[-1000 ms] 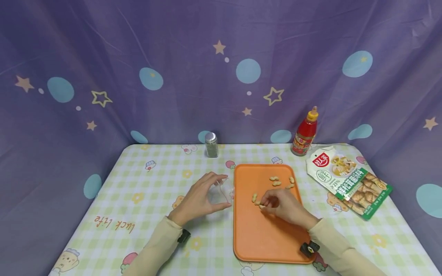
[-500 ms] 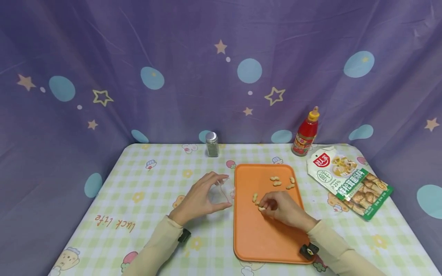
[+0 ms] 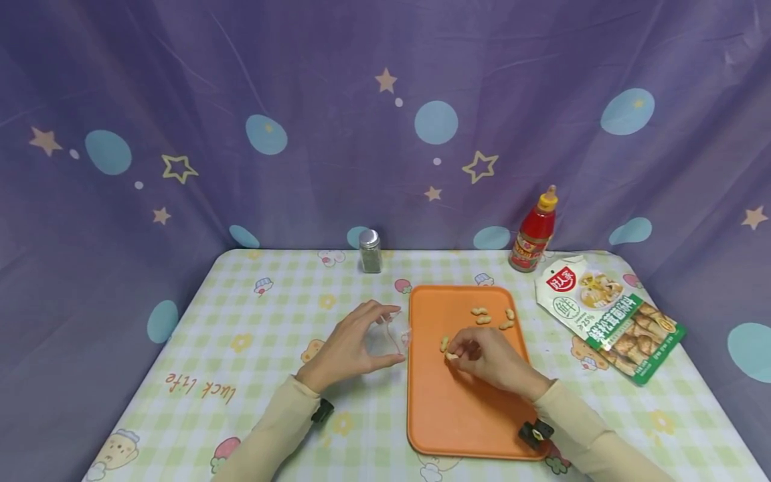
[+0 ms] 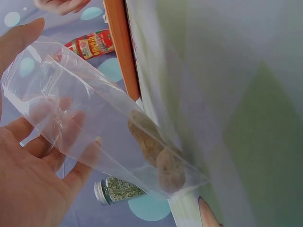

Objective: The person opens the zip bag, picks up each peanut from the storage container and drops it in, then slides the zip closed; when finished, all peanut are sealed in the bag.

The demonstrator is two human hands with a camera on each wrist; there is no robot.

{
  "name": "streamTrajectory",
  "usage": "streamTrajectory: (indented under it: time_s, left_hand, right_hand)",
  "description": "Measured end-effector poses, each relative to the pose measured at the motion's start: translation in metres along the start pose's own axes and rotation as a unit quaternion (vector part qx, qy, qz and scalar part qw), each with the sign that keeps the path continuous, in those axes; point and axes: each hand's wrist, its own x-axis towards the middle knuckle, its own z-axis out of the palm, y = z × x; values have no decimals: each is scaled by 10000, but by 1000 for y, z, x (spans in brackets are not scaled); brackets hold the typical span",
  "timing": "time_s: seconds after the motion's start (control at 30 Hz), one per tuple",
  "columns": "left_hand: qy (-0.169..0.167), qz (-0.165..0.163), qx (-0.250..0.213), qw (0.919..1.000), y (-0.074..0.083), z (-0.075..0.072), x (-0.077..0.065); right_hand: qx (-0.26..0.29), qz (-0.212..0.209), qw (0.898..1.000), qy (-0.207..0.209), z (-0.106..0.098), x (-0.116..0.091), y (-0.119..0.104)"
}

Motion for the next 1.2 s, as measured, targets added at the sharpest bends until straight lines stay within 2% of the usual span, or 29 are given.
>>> streamTrajectory:
  time_s: [0.27,0.6,0.97,1.2]
  left_hand:
    - [25,-6,-42,10000,0,0,0]
    - [-37,-126,-93,9999,-1,0,0]
    - [88,52,-25,9999,-1,-1,-1]
    - [60,-1,15,10000,0,-2,-1]
  right_hand:
    - [144,10,9999,75,1,14,-15]
    - [590,-138,9981,68,4,33,-37]
    - [845,-241,9961,92,14,51,-54]
    - [1031,-209,9944,26,19,57,-61]
